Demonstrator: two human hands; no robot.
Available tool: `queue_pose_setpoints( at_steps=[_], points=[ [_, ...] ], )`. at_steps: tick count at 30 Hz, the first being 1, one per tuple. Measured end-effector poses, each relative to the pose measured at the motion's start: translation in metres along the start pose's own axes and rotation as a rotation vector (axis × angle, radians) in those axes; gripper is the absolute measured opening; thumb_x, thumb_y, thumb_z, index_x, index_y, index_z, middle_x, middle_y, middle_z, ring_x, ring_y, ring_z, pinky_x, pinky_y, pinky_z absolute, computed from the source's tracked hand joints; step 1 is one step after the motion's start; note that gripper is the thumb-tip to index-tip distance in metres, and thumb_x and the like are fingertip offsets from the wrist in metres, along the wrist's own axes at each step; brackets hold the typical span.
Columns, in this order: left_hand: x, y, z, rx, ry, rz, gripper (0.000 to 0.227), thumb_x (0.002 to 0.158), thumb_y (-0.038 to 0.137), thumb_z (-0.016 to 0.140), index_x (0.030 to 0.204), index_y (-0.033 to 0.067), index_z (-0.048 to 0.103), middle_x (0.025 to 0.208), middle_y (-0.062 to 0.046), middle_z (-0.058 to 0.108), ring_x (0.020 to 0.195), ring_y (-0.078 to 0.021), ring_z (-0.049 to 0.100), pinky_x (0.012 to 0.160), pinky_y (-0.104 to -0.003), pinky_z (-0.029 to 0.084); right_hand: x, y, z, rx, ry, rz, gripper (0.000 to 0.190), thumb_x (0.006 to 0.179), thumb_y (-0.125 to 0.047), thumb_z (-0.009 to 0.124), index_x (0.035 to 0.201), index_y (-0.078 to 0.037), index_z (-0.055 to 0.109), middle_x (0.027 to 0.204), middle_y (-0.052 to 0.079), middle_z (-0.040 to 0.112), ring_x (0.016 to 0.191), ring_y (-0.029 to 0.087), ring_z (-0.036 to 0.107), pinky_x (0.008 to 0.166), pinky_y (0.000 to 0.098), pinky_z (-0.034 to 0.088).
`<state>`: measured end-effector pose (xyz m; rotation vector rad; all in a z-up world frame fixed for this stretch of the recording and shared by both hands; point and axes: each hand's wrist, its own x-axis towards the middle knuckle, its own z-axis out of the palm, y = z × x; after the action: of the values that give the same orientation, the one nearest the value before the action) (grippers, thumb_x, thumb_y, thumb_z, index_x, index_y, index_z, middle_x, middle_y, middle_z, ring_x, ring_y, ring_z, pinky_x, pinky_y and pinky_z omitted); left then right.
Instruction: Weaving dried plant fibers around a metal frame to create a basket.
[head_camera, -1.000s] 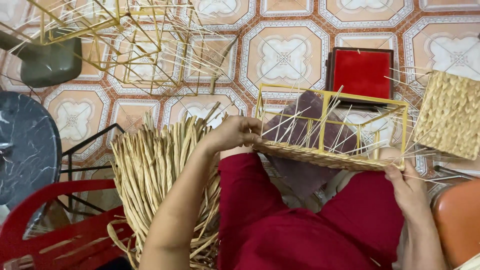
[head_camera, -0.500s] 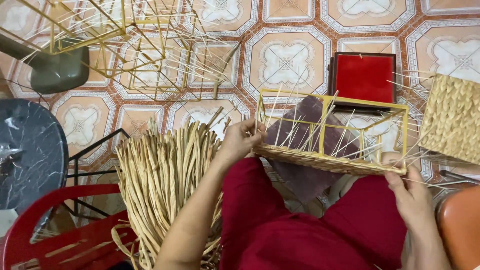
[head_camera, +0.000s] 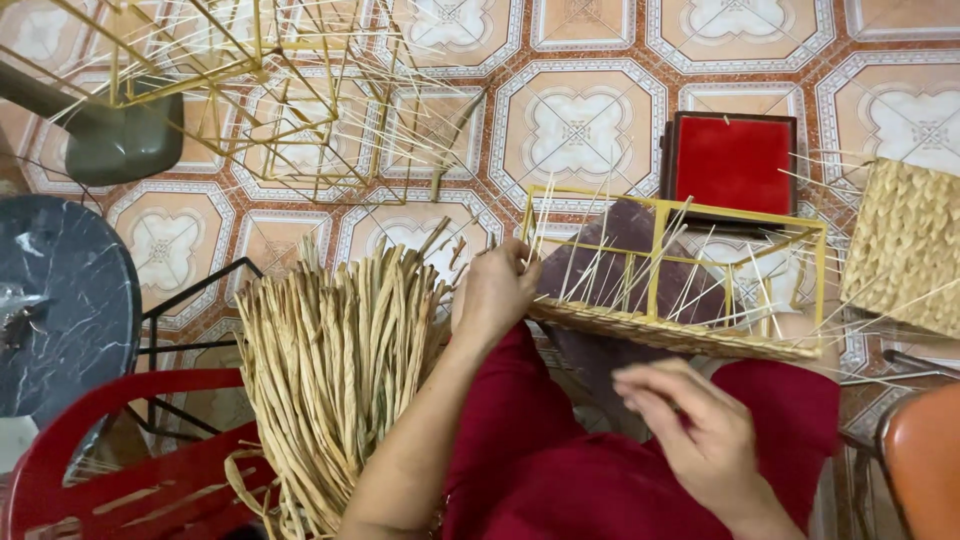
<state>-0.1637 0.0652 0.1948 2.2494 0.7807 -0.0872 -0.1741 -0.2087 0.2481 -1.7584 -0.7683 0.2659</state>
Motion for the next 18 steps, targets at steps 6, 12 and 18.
queue_pose_setpoints(
  at_steps=[6,12,18],
  points=[
    [-0.001,-0.035,0.007,-0.694,-0.030,0.175,0.015,0.093,0.015,0.074,0.104,0.0052,0.074,0.075,0.001,0.070,0.063,-0.0048,0.064,0.054,-0.023,0.054,0.094,0.015,0.066,-0.229,-0.049,-0.151,0.030,0.098,-0.007,0.063,0.127,0.003,0.064,0.111,0.015,0.074,0.095,0.024,0.075,0.078,0.0347,0.060],
    [-0.012,-0.063,0.022,-1.118,-0.118,0.413,0.012,0.099,0.010,0.071,0.107,0.0017,0.069,0.095,0.000,0.071,0.084,-0.0054,0.067,0.074,-0.023,0.058,0.102,0.022,0.088,-0.364,0.018,-0.042,0.020,0.091,-0.020,0.073,0.104,-0.004,0.068,0.095,0.008,0.074,0.081,0.026,0.075,0.064,0.0389,0.058],
    [-0.039,-0.035,-0.023,-0.147,0.170,0.706,0.024,0.079,0.000,0.080,0.101,0.0050,0.070,0.086,-0.007,0.061,0.083,-0.0219,0.058,0.074,-0.034,0.050,0.091,0.040,0.099,-0.431,0.110,-0.186,0.008,0.095,-0.015,0.070,0.094,-0.009,0.067,0.086,0.003,0.069,0.068,0.019,0.069,0.061,0.0337,0.054]
  ],
)
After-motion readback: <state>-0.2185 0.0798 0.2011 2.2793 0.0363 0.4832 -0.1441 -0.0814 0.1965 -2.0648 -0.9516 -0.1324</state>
